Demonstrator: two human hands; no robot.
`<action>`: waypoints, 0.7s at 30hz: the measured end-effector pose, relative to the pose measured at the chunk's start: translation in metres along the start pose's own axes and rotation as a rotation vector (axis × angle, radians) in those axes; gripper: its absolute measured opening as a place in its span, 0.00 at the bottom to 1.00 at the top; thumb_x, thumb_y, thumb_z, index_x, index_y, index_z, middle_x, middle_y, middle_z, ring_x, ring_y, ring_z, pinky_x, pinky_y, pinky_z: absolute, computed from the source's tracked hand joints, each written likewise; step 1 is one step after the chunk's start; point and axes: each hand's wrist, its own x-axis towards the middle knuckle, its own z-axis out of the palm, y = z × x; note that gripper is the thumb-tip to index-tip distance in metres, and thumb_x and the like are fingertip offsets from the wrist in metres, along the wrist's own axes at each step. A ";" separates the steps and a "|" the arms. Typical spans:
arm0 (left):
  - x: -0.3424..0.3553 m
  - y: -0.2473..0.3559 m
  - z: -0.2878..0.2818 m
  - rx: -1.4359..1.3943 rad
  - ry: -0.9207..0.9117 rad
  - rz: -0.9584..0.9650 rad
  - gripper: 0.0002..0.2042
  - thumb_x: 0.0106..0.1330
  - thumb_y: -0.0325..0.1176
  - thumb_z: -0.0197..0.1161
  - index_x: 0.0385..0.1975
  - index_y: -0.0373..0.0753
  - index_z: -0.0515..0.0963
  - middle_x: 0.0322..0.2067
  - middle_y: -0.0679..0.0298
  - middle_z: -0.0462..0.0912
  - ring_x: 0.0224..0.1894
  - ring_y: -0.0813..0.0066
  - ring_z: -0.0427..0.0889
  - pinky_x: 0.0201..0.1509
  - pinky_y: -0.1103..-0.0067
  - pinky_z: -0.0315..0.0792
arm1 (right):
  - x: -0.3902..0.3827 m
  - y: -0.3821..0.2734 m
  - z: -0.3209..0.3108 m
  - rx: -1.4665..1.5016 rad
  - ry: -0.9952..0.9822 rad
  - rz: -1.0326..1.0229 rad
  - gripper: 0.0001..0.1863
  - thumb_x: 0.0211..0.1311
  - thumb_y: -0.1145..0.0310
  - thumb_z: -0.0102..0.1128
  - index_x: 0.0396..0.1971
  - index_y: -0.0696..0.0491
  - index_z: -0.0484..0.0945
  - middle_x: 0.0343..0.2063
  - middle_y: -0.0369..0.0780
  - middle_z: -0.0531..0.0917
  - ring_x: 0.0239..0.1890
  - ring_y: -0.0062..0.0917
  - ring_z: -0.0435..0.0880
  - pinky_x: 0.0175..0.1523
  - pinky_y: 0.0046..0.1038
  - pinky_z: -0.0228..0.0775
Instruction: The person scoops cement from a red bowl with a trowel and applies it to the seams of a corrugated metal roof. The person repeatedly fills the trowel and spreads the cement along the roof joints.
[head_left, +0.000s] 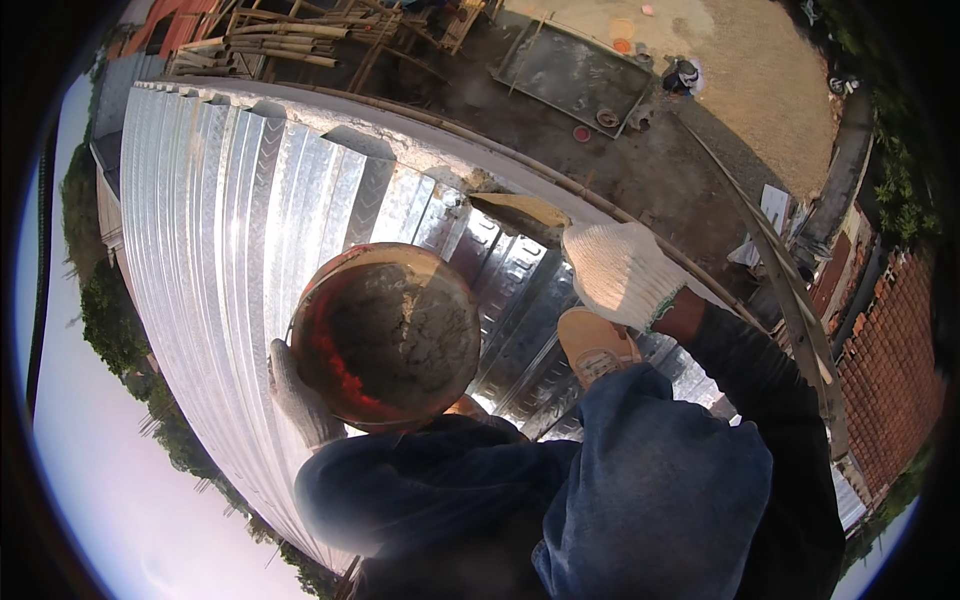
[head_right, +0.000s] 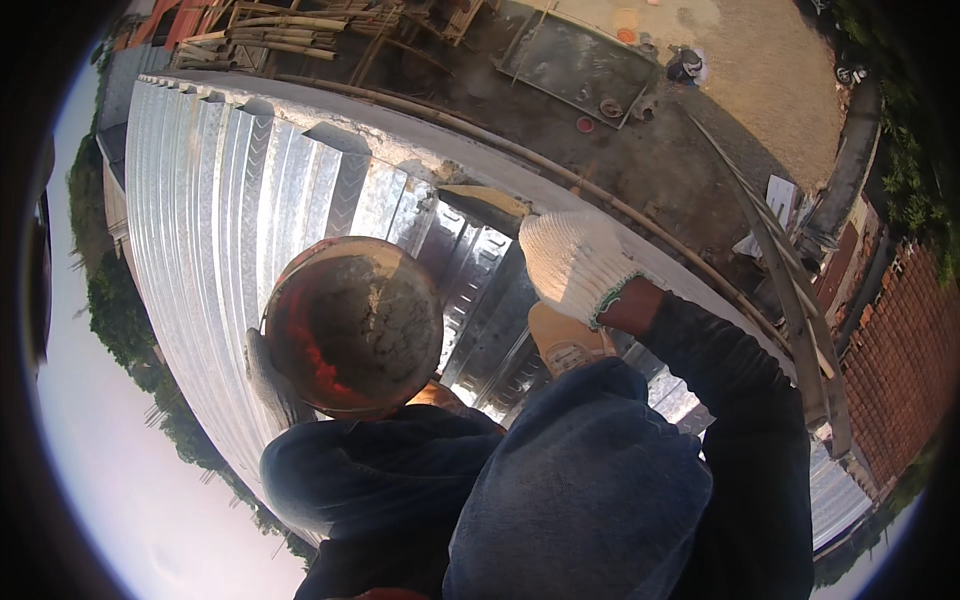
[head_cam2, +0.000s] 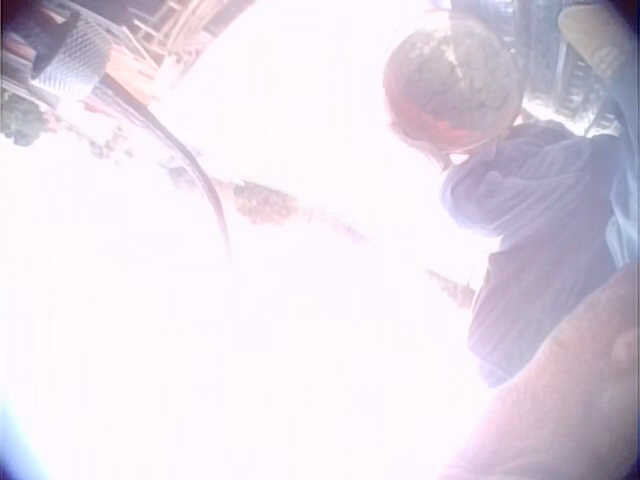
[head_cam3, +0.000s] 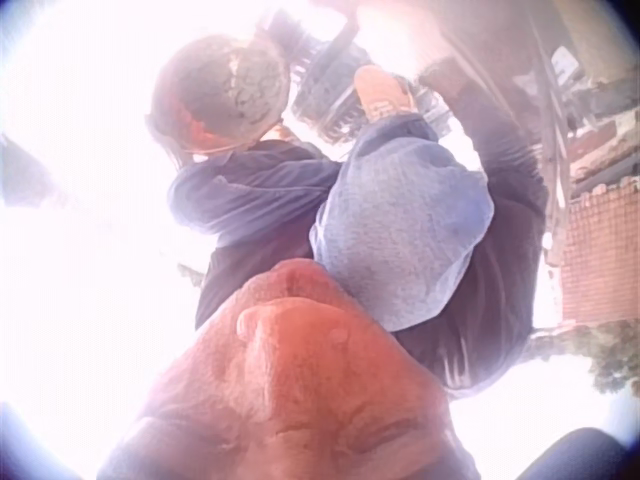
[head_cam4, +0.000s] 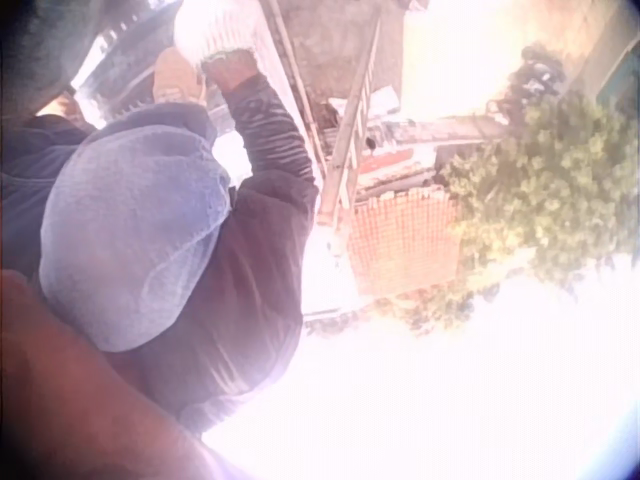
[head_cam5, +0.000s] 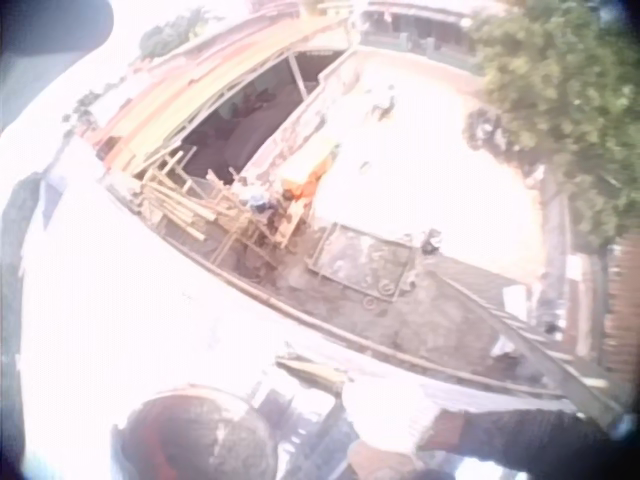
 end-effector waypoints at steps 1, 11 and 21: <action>0.001 0.000 0.001 -0.016 -0.017 -0.002 0.18 0.87 0.44 0.58 0.42 0.36 0.84 0.39 0.64 0.84 0.40 0.75 0.81 0.47 0.72 0.77 | 0.002 0.003 -0.001 -0.086 -0.005 -0.044 0.22 0.67 0.60 0.66 0.57 0.54 0.81 0.40 0.39 0.90 0.40 0.38 0.92 0.46 0.43 0.83; 0.000 0.001 0.005 -0.089 -0.059 0.005 0.16 0.86 0.43 0.58 0.45 0.36 0.83 0.38 0.67 0.83 0.40 0.77 0.80 0.47 0.73 0.76 | 0.027 -0.017 -0.020 -0.177 -0.434 0.206 0.12 0.63 0.62 0.68 0.44 0.49 0.86 0.34 0.42 0.90 0.40 0.39 0.93 0.43 0.43 0.83; -0.002 0.005 0.005 -0.032 -0.092 0.074 0.15 0.86 0.42 0.59 0.45 0.36 0.83 0.38 0.67 0.83 0.40 0.77 0.80 0.48 0.73 0.76 | 0.041 0.006 -0.047 -0.064 -0.587 0.195 0.14 0.60 0.62 0.70 0.43 0.50 0.86 0.37 0.44 0.92 0.44 0.44 0.93 0.48 0.45 0.86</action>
